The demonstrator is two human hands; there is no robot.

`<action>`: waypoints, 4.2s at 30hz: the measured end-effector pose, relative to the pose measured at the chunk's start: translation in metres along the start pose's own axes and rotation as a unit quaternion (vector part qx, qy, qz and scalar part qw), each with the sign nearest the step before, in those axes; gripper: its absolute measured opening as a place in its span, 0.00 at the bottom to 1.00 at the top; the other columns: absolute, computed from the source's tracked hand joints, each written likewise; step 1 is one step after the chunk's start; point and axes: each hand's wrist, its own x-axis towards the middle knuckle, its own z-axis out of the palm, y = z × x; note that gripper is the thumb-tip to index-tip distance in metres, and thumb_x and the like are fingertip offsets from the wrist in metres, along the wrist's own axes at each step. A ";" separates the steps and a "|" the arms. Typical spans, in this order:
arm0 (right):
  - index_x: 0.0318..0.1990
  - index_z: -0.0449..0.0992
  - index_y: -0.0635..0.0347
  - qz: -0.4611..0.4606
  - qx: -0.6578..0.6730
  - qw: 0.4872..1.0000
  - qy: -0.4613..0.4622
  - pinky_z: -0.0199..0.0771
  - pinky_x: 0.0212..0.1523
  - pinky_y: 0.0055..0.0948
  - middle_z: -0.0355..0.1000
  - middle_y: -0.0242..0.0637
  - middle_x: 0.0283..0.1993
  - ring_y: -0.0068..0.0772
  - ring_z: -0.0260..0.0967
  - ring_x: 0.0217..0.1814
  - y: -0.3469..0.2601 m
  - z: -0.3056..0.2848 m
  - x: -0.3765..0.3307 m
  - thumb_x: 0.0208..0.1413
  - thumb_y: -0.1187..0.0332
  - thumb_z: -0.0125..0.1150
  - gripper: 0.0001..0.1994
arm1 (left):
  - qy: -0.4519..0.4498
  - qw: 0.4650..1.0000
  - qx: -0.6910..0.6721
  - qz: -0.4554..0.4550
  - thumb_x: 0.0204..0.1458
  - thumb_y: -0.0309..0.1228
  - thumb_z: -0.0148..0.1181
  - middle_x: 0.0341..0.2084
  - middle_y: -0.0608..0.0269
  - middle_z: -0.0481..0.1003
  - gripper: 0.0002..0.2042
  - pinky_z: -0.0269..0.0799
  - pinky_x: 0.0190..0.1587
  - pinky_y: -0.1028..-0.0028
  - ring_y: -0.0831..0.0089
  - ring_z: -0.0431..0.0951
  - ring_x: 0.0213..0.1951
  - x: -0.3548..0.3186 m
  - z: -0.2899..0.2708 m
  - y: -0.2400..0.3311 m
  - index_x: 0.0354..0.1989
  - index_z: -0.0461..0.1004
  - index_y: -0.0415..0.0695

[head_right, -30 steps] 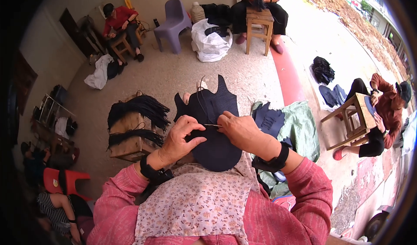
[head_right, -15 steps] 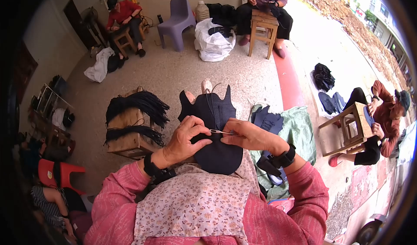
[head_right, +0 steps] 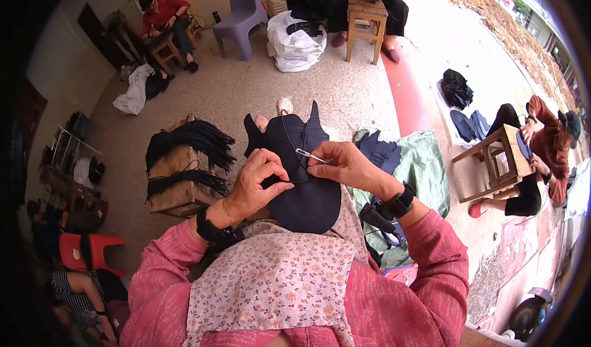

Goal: Hand-stitching and threading decorative laces onto shoe upper components.

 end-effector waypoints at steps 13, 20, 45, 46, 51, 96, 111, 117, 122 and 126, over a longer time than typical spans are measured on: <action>0.34 0.75 0.64 -0.049 -0.259 0.963 0.046 0.65 0.27 0.24 0.69 0.30 0.24 0.17 0.63 0.27 -0.028 0.022 0.024 0.47 0.67 0.73 0.13 | -0.041 0.980 -0.158 -0.117 0.44 0.28 0.70 0.35 0.64 0.68 0.15 0.70 0.40 0.73 0.72 0.71 0.39 0.004 -0.016 0.000 0.39 0.75 0.42; 0.33 0.75 0.63 -0.111 -0.337 0.932 0.075 0.67 0.31 0.26 0.69 0.35 0.34 0.20 0.66 0.33 -0.033 0.035 0.032 0.52 0.66 0.67 0.10 | -0.006 0.977 -0.165 -0.133 0.43 0.34 0.73 0.37 0.67 0.67 0.27 0.72 0.40 0.78 0.77 0.70 0.36 0.002 -0.008 -0.005 0.51 0.70 0.41; 0.53 0.71 0.66 -0.163 0.013 0.969 0.185 0.65 0.29 0.13 0.77 0.33 0.41 0.14 0.71 0.37 -0.126 0.032 0.059 0.58 0.74 0.61 0.16 | 0.136 0.875 -0.439 -0.153 0.62 0.37 0.54 0.37 0.66 0.79 0.14 0.70 0.42 0.79 0.79 0.78 0.40 0.085 -0.031 0.014 0.46 0.75 0.39; 0.53 0.72 0.66 -0.154 0.020 0.972 0.177 0.64 0.28 0.12 0.77 0.33 0.42 0.13 0.70 0.36 -0.131 0.031 0.057 0.58 0.73 0.61 0.16 | 0.136 0.876 -0.438 -0.151 0.62 0.37 0.54 0.37 0.66 0.79 0.14 0.70 0.42 0.79 0.79 0.78 0.40 0.087 -0.032 0.016 0.46 0.75 0.39; 0.52 0.72 0.66 -0.166 0.084 0.966 0.180 0.61 0.25 0.11 0.76 0.31 0.38 0.12 0.68 0.30 -0.145 0.032 0.056 0.59 0.71 0.60 0.15 | 0.148 0.848 -0.485 -0.151 0.63 0.38 0.52 0.37 0.63 0.79 0.15 0.72 0.42 0.79 0.77 0.79 0.40 0.097 -0.032 0.024 0.46 0.75 0.38; 0.38 0.66 0.56 -0.160 0.160 0.944 0.240 0.51 0.14 0.12 0.73 0.30 0.29 0.14 0.60 0.16 -0.100 -0.006 0.062 0.65 0.61 0.53 0.09 | 0.005 0.926 -0.297 -0.232 0.56 0.30 0.62 0.37 0.67 0.74 0.09 0.70 0.37 0.81 0.84 0.73 0.36 0.022 -0.006 -0.006 0.43 0.76 0.40; 0.39 0.63 0.56 -0.171 0.176 0.932 0.266 0.54 0.15 0.14 0.66 0.29 0.25 0.14 0.56 0.16 -0.013 0.048 0.060 0.66 0.63 0.51 0.08 | -0.063 0.993 0.104 -0.011 0.40 0.22 0.66 0.31 0.59 0.66 0.08 0.66 0.43 0.64 0.58 0.69 0.39 0.025 -0.002 0.018 0.27 0.71 0.41; 0.42 0.66 0.56 -0.139 0.147 0.943 0.263 0.50 0.16 0.12 0.66 0.27 0.24 0.11 0.54 0.18 -0.030 0.033 0.038 0.65 0.65 0.54 0.07 | -0.049 0.988 0.140 0.039 0.43 0.25 0.65 0.30 0.61 0.65 0.08 0.63 0.42 0.63 0.61 0.68 0.37 0.023 -0.003 0.011 0.28 0.70 0.44; 0.44 0.75 0.62 -0.118 -0.009 0.985 0.126 0.61 0.26 0.14 0.67 0.21 0.28 0.11 0.61 0.27 -0.023 0.031 -0.011 0.64 0.67 0.56 0.08 | -0.010 0.995 0.084 0.047 0.46 0.25 0.63 0.31 0.61 0.66 0.08 0.63 0.43 0.63 0.61 0.67 0.37 0.017 -0.006 0.000 0.31 0.68 0.43; 0.43 0.75 0.62 -0.284 -0.387 0.877 -0.014 0.71 0.26 0.28 0.74 0.36 0.32 0.32 0.73 0.27 0.006 0.044 -0.025 0.58 0.69 0.58 0.08 | -0.027 0.997 0.053 0.044 0.48 0.26 0.63 0.32 0.59 0.66 0.09 0.64 0.43 0.63 0.59 0.67 0.37 0.016 -0.005 -0.003 0.33 0.67 0.43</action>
